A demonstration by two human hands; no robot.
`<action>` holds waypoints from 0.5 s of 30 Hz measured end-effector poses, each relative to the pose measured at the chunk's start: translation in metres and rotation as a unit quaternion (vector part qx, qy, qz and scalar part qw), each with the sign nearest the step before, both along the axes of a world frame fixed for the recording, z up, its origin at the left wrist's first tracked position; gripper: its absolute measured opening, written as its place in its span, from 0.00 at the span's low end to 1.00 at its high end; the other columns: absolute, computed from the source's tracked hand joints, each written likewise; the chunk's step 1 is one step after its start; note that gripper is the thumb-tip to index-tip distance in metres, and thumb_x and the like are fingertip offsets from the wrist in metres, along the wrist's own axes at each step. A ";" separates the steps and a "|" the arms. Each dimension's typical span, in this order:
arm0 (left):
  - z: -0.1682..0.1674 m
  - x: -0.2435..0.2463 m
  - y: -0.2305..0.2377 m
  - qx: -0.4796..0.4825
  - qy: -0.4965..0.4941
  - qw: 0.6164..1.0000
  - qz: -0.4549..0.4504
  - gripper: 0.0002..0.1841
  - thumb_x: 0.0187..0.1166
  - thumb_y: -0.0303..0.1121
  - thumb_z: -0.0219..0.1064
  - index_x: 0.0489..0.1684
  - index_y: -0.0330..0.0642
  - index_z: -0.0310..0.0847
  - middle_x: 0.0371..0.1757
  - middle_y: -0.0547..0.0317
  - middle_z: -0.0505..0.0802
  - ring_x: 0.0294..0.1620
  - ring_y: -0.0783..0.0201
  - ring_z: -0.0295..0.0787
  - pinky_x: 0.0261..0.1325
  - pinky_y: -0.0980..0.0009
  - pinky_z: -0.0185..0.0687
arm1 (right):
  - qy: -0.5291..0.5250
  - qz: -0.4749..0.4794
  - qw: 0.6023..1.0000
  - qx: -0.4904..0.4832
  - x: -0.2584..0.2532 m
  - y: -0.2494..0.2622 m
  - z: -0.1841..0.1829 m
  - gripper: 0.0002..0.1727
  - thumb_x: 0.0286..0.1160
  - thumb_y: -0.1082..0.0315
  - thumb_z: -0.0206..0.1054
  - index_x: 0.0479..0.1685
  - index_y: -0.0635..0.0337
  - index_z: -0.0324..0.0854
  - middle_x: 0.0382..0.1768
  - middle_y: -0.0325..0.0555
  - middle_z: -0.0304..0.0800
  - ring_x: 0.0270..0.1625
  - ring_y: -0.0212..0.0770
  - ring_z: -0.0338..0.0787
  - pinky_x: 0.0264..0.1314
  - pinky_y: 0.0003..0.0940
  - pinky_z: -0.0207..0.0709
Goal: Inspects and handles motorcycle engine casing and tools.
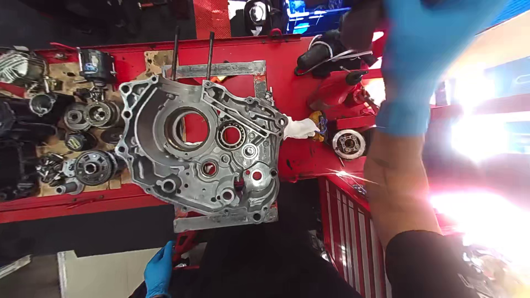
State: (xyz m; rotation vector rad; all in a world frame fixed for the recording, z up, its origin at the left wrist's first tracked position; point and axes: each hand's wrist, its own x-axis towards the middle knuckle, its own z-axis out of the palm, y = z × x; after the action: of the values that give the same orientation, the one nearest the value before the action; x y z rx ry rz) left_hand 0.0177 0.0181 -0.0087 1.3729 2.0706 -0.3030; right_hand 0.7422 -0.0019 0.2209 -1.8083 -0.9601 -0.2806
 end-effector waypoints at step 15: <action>-0.029 0.026 -0.017 -0.041 -0.026 0.998 -0.038 0.28 0.91 0.51 0.55 0.55 0.31 0.89 0.51 0.34 0.93 0.57 0.39 0.90 0.67 0.35 0.75 | 0.207 0.079 0.934 -0.281 -0.163 -0.194 -0.268 0.20 0.78 0.67 0.65 0.68 0.60 0.87 0.71 0.52 0.87 0.75 0.46 0.84 0.79 0.44 0.77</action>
State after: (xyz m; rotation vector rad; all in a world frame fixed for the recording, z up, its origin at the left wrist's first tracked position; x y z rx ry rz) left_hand 0.0433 0.0010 -0.0375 1.3974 1.9452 -0.3758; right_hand 0.5795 -0.1960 -0.0476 -2.1620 -0.9256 0.5140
